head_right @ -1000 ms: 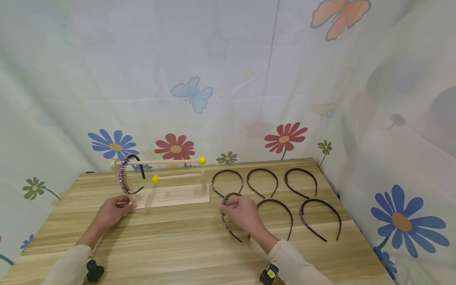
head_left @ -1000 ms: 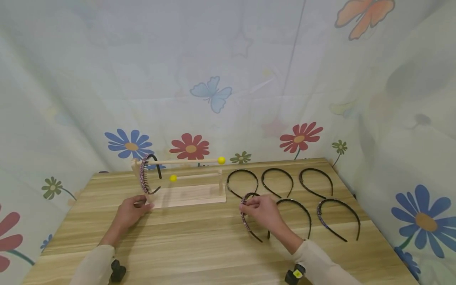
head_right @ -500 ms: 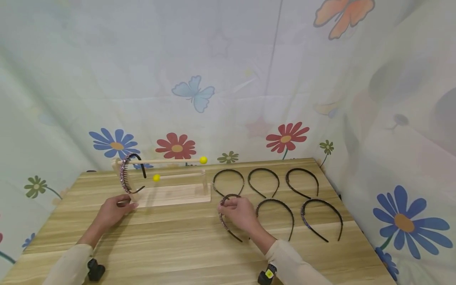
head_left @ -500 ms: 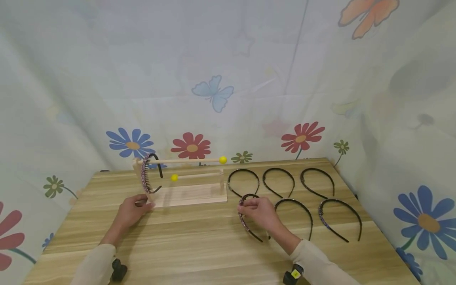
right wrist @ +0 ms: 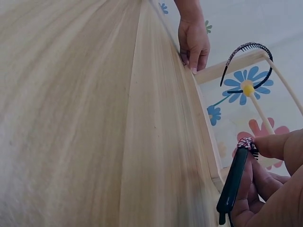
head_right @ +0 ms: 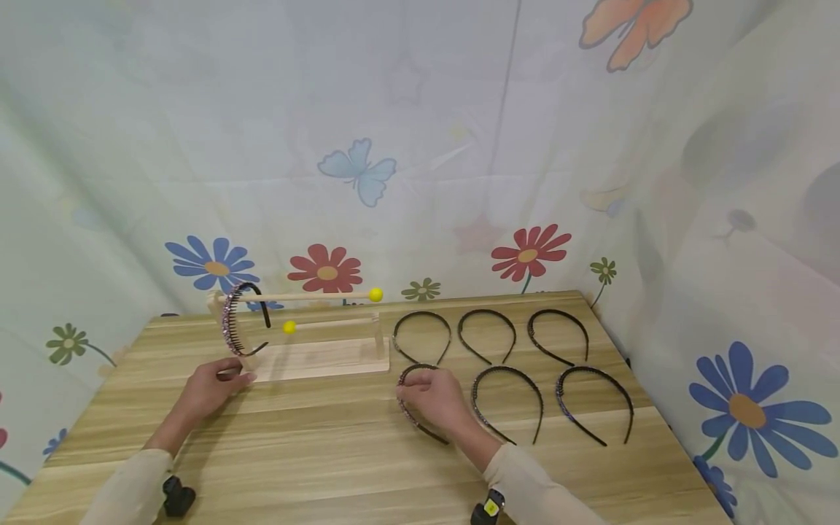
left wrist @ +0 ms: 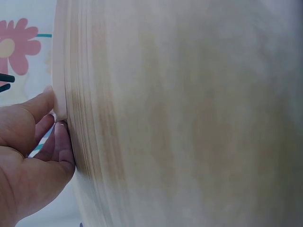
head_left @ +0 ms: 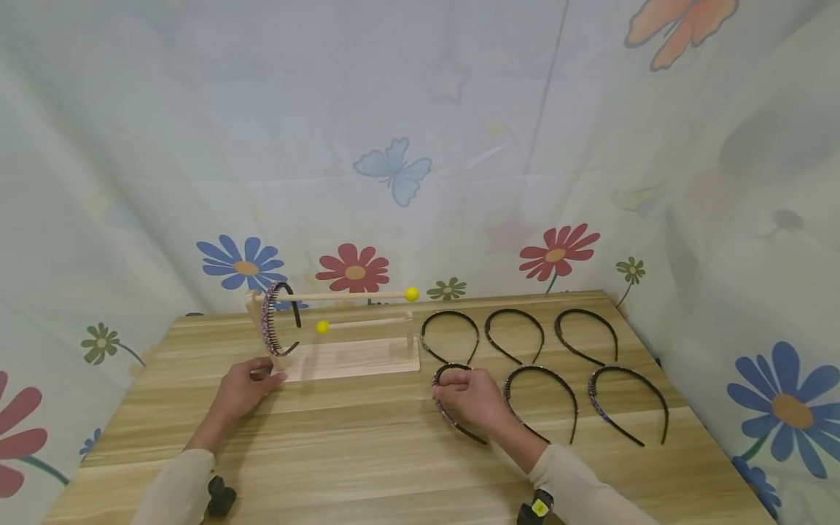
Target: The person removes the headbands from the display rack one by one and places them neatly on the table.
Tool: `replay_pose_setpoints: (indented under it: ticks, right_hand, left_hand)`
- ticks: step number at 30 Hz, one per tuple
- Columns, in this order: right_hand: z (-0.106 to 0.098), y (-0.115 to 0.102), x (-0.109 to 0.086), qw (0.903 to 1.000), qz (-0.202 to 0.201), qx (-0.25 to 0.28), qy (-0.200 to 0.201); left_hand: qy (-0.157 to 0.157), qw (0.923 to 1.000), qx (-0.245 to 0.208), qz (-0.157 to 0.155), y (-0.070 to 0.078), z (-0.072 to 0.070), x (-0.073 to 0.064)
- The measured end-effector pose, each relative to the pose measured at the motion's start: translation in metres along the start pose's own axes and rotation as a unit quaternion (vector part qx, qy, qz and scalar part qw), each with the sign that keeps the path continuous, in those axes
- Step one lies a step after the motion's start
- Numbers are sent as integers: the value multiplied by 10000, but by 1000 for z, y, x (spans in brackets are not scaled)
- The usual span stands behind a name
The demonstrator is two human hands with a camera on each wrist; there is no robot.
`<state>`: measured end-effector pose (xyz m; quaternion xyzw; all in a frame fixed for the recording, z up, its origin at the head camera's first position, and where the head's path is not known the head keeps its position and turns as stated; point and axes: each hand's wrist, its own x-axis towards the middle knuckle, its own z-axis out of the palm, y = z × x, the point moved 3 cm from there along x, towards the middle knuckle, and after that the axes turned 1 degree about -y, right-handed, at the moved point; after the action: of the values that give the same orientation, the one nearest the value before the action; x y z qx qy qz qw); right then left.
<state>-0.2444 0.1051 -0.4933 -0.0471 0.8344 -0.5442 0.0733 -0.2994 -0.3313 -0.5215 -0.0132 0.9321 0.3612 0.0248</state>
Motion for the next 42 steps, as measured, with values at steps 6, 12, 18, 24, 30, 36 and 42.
replay_pose_setpoints:
  ticks: [6, 12, 18, 24, 30, 36, 42]
  right_hand:
    - [3, 3, 0, 9999, 49, 74, -106]
    - [8, 7, 2, 9994, 41, 272, -198]
    - [12, 9, 3, 9994, 0, 271, -199]
    - [14, 10, 4, 9994, -30, 141, -325]
    - [16, 12, 4, 9989, -60, 154, -438]
    - [12, 11, 4, 9990, -120, 103, -411]
    - [4, 2, 5, 9987, -408, -35, -293]
  left_hand:
    - [20, 10000, -3, 66, 1, 0, -1]
    - [20, 9999, 8, 122, 2, -1, -2]
    - [45, 9999, 28, 115, 3, -1, -2]
    - [51, 10000, -22, 76, 5, -1, -3]
    - [72, 9999, -24, 125, 6, -2, -5]
    - [93, 9999, 25, 141, 5, -2, -4]
    - [81, 9999, 41, 84, 6, -2, -4]
